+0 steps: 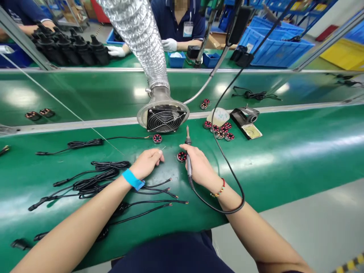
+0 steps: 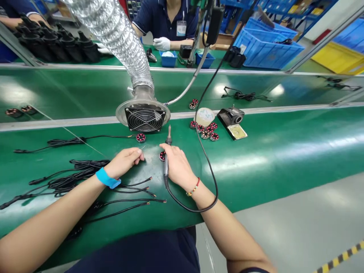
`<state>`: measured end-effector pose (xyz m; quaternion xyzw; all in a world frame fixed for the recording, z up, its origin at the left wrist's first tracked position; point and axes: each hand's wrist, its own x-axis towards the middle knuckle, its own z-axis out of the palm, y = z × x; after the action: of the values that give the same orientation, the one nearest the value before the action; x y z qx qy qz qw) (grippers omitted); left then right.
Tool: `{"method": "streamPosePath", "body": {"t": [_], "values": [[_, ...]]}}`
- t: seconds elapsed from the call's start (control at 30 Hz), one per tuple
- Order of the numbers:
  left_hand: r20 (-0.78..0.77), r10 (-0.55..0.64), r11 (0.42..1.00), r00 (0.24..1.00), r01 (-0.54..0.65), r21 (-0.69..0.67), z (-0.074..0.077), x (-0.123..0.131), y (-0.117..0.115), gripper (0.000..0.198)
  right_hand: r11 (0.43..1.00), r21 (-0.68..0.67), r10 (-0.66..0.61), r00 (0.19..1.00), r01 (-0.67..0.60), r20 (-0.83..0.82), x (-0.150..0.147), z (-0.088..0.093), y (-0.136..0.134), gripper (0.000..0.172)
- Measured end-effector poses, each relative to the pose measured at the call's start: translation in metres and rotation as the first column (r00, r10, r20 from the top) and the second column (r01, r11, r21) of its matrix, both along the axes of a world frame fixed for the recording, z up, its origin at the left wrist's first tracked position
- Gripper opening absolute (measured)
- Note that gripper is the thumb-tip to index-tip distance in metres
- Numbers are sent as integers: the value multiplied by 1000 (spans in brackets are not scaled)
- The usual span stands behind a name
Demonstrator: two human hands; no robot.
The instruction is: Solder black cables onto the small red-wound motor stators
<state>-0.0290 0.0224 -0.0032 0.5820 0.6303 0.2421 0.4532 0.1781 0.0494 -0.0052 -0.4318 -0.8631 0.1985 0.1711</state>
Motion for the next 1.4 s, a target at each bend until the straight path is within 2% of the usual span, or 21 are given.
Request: {"method": "streamPosePath", "body": {"t": [0.17,0.33,0.5,0.6,0.7,0.8,0.87,0.93,1.03,1.1,1.27,1.4], "values": [[6,26,1000,1000,-26,3,-4,-2,-2,31,993,-64,92,991,-98,-93,-4,-15,-8,47],[-85,-129,991,988,124,-53,0,-1,-4,32,970,-30,238,967,-241,-86,-16,-19,-16,47],[-150,-238,968,960,222,-118,5,-2,-5,31,967,-8,252,966,-253,-63,-16,-23,-15,48],[-76,-183,972,980,169,-161,3,-2,-4,33,967,-13,254,963,-256,-84,-14,-25,-14,45],[127,-24,970,992,54,-238,2,-1,-1,28,963,-29,262,958,-267,-118,-13,-24,-15,43],[295,196,930,935,-81,-359,3,-1,3,25,960,-34,270,952,-278,-144,-12,-22,-15,43],[317,280,911,906,-146,-386,6,-1,4,26,959,-24,276,948,-284,-158,-11,-22,-16,43],[288,244,922,926,-130,-364,8,-1,3,31,958,-8,280,946,-285,-164,-10,-21,-15,44],[197,71,956,978,-10,-293,10,0,0,36,959,0,279,948,-282,-154,-10,-21,-15,44],[164,21,967,986,21,-254,10,0,-1,35,959,-3,279,948,-283,-151,-10,-20,-15,44],[229,124,973,965,-74,-217,9,1,0,30,967,10,252,958,-253,-139,-8,-19,-14,45],[195,82,979,977,-43,-200,8,4,-1,30,977,35,212,970,-209,-122,-7,-19,-13,48]]}}
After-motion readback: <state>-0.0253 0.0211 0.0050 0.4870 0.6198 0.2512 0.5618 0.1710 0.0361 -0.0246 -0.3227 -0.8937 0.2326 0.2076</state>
